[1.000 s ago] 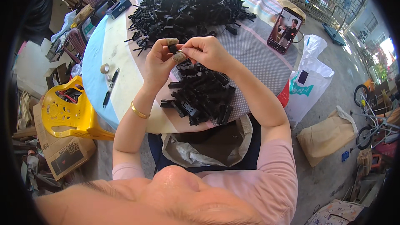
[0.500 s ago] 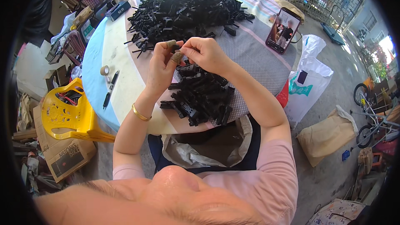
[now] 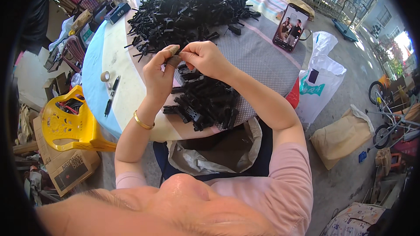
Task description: Sorting and inspecting small black plastic parts on a table.
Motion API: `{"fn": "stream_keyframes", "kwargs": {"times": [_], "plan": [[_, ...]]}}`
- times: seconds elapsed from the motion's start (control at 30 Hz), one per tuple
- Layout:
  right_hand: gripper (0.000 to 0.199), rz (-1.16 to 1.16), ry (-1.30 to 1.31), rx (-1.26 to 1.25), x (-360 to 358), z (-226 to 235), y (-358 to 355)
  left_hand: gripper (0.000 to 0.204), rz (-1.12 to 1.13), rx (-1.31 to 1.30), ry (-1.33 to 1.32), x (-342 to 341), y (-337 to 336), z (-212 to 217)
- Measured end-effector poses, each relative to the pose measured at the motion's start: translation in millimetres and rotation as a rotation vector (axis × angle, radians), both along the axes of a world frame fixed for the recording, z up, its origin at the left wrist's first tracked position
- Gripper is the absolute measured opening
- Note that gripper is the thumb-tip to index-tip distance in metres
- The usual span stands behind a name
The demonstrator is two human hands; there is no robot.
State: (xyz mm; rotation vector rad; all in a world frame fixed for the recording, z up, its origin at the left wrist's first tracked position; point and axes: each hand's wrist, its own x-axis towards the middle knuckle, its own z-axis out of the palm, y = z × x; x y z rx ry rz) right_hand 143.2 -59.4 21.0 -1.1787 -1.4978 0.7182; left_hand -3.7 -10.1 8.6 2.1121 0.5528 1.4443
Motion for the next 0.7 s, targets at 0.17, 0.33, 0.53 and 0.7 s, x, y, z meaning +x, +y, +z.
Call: {"fn": "stream_keyframes", "kwargs": {"times": [0.17,0.33,0.53,0.7], "plan": [[0.017,0.112,0.260,-0.303,9,0,1,0.018,0.013,0.111,0.042,4,-1,-1],[0.016,-0.003,-0.033,0.167,8,-8,9,0.021,-0.307,-0.628,-0.290,6,6,6],[0.016,0.007,-0.082,0.255,11,-2,3,0.025,-0.660,-1.039,-0.551,-7,24,1],[0.011,-0.003,0.014,0.330,10,0,0,0.031,-0.541,-0.908,-0.174,-3,6,11]]}}
